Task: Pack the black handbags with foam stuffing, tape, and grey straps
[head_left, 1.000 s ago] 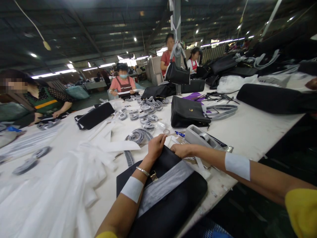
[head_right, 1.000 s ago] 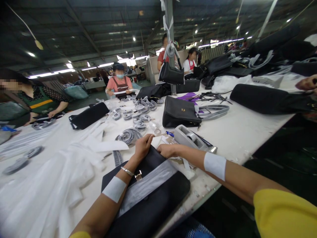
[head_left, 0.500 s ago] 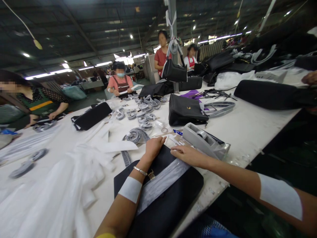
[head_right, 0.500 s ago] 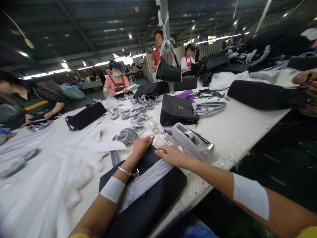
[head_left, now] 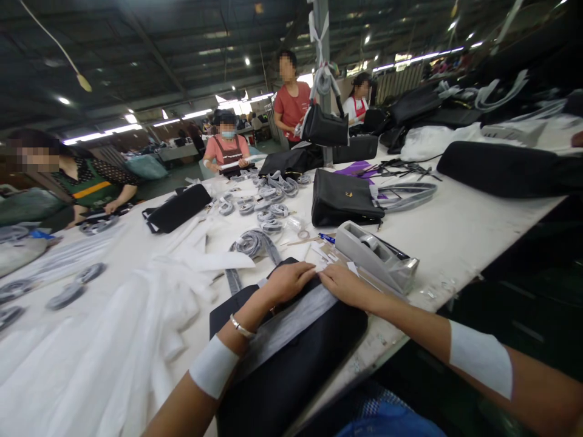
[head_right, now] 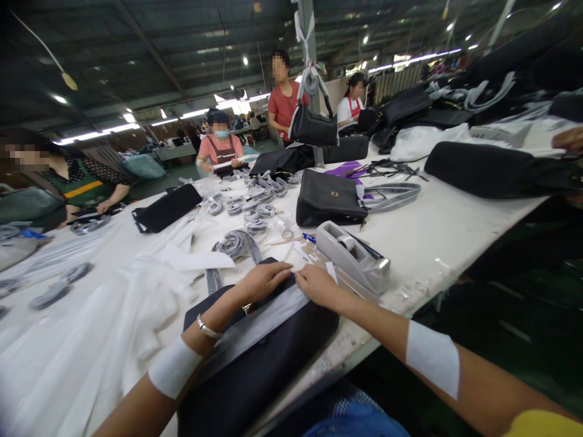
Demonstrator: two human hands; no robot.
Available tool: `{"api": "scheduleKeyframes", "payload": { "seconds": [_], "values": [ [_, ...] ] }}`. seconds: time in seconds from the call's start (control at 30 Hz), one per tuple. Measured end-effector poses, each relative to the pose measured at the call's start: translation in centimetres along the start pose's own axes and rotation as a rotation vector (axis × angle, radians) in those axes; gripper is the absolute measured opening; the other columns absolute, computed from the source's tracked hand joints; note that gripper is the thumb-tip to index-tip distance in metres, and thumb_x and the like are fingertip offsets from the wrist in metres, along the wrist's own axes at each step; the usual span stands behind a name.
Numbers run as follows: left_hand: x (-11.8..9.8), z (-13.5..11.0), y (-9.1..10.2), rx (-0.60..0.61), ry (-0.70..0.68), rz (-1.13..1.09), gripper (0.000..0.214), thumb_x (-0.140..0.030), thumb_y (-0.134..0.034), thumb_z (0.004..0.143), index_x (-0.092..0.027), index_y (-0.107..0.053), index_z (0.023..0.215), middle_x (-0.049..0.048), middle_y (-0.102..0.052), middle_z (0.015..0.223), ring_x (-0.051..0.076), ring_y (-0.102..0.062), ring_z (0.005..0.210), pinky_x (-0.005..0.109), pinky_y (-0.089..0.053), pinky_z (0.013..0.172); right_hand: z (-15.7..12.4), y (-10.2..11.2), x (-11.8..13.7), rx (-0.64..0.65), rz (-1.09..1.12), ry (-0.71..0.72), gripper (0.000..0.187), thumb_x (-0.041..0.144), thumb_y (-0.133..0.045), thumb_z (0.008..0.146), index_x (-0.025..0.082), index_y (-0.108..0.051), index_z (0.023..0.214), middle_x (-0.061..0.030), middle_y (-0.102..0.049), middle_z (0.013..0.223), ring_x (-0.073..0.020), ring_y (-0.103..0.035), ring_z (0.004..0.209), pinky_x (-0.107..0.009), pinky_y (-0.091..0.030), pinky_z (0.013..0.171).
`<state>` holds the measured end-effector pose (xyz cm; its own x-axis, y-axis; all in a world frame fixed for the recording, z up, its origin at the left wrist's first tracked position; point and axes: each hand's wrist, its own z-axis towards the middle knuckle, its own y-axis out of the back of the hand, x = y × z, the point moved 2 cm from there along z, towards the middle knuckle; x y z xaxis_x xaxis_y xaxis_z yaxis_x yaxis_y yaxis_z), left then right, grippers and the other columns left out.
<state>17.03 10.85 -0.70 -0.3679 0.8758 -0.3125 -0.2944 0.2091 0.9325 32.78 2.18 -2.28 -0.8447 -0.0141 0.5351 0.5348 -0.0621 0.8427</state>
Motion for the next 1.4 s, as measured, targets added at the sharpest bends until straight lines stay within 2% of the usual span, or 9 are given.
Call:
{"api": "scheduleKeyframes", "payload": {
  "seconds": [0.13, 0.33, 0.47, 0.6, 0.8, 0.9, 1.07, 1.27, 1.4],
  "values": [
    [-0.6, -1.7, -2.4, 0.033, -0.005, 0.050, 0.049, -0.041, -0.031, 0.101, -0.023, -0.038, 0.146, 0.0059, -0.042, 0.151, 0.023, -0.030, 0.143, 0.047, -0.022, 0.117, -1.1, 2.7, -2.2, 0.051, 0.042, -0.011, 0.040, 0.036, -0.039, 0.095, 0.017, -0.075, 0.094, -0.0090, -0.075, 0.093, -0.0230, -0.065, 0.089, -0.031, -0.046, 0.080],
    [-0.3, -1.8, -2.8, -0.009, 0.018, 0.018, 0.048, -0.042, -0.028, 0.102, -0.025, -0.037, 0.146, 0.0037, -0.041, 0.151, 0.020, -0.028, 0.144, 0.045, -0.019, 0.119, -7.3, 5.2, -5.3, 0.157, 0.138, -0.073, 0.033, 0.040, -0.062, 0.079, 0.022, -0.075, 0.104, -0.0073, -0.075, 0.101, -0.0272, -0.065, 0.088, -0.037, -0.048, 0.080],
    [-0.2, -2.0, -2.5, -0.036, 0.023, -0.011, 0.046, -0.041, -0.028, 0.102, -0.027, -0.039, 0.145, 0.0025, -0.043, 0.151, 0.019, -0.029, 0.144, 0.044, -0.020, 0.119, -7.8, 4.3, -4.6, 0.194, 0.280, -0.019, 0.029, 0.021, -0.059, 0.074, 0.021, -0.074, 0.099, -0.0054, -0.074, 0.094, -0.0246, -0.065, 0.087, -0.036, -0.049, 0.083],
    [-0.1, -2.3, -2.3, -0.052, 0.022, -0.050, 0.045, -0.041, -0.029, 0.102, -0.029, -0.039, 0.145, 0.0019, -0.045, 0.149, 0.018, -0.031, 0.143, 0.044, -0.022, 0.119, -6.9, 2.9, -3.3, 0.043, 0.471, 0.106, 0.023, 0.017, -0.053, 0.077, 0.021, -0.073, 0.088, -0.0062, -0.071, 0.106, -0.0228, -0.063, 0.103, -0.036, -0.046, 0.096],
    [-0.2, -2.2, -2.4, -0.058, -0.002, -0.054, 0.045, -0.042, -0.031, 0.102, -0.030, -0.042, 0.143, 0.0018, -0.047, 0.147, 0.019, -0.034, 0.141, 0.043, -0.023, 0.118, -8.7, 0.8, -3.4, -0.151, 0.276, 0.063, 0.028, 0.022, -0.051, 0.081, 0.023, -0.078, 0.089, -0.0106, -0.064, 0.125, -0.0277, -0.059, 0.115, -0.045, -0.042, 0.104],
    [-0.3, -2.2, -2.4, -0.076, 0.007, -0.052, 0.044, -0.042, -0.032, 0.102, -0.029, -0.043, 0.142, 0.0024, -0.048, 0.147, 0.019, -0.036, 0.140, 0.042, -0.023, 0.118, -9.6, 0.3, -3.0, -0.178, 0.297, -0.016, 0.034, 0.024, -0.048, 0.085, 0.025, -0.075, 0.107, -0.0088, -0.070, 0.116, -0.0263, -0.063, 0.111, -0.043, -0.046, 0.102],
    [-0.7, -2.5, -2.3, -0.093, -0.013, -0.028, 0.043, -0.042, -0.032, 0.102, -0.028, -0.046, 0.140, 0.0029, -0.051, 0.145, 0.018, -0.039, 0.139, 0.040, -0.027, 0.116, -11.2, -1.1, -3.0, -0.105, 0.483, -0.131, 0.055, 0.033, -0.048, 0.089, 0.028, -0.046, 0.143, -0.0057, -0.056, 0.139, -0.0252, -0.057, 0.122, -0.039, -0.050, 0.099],
    [-0.7, -2.5, -2.2, -0.115, -0.027, 0.036, 0.043, -0.044, -0.033, 0.101, -0.028, -0.046, 0.139, 0.0028, -0.053, 0.142, 0.018, -0.041, 0.137, 0.038, -0.027, 0.115, -11.3, 0.2, -5.4, -0.137, -0.010, 0.277, 0.051, 0.024, -0.056, 0.074, 0.039, -0.065, 0.122, -0.0032, -0.070, 0.119, -0.0307, -0.064, 0.111, -0.049, -0.051, 0.098],
    [-0.7, -2.5, -2.3, -0.127, -0.020, 0.034, 0.044, -0.044, -0.035, 0.101, -0.028, -0.046, 0.140, 0.0036, -0.053, 0.142, 0.019, -0.042, 0.136, 0.040, -0.029, 0.115, -8.0, 3.9, 1.1, -0.244, -0.227, 0.290, 0.051, 0.019, -0.051, 0.075, 0.036, -0.066, 0.121, -0.0051, -0.071, 0.116, -0.0293, -0.070, 0.093, -0.043, -0.056, 0.080]
  ]
}}
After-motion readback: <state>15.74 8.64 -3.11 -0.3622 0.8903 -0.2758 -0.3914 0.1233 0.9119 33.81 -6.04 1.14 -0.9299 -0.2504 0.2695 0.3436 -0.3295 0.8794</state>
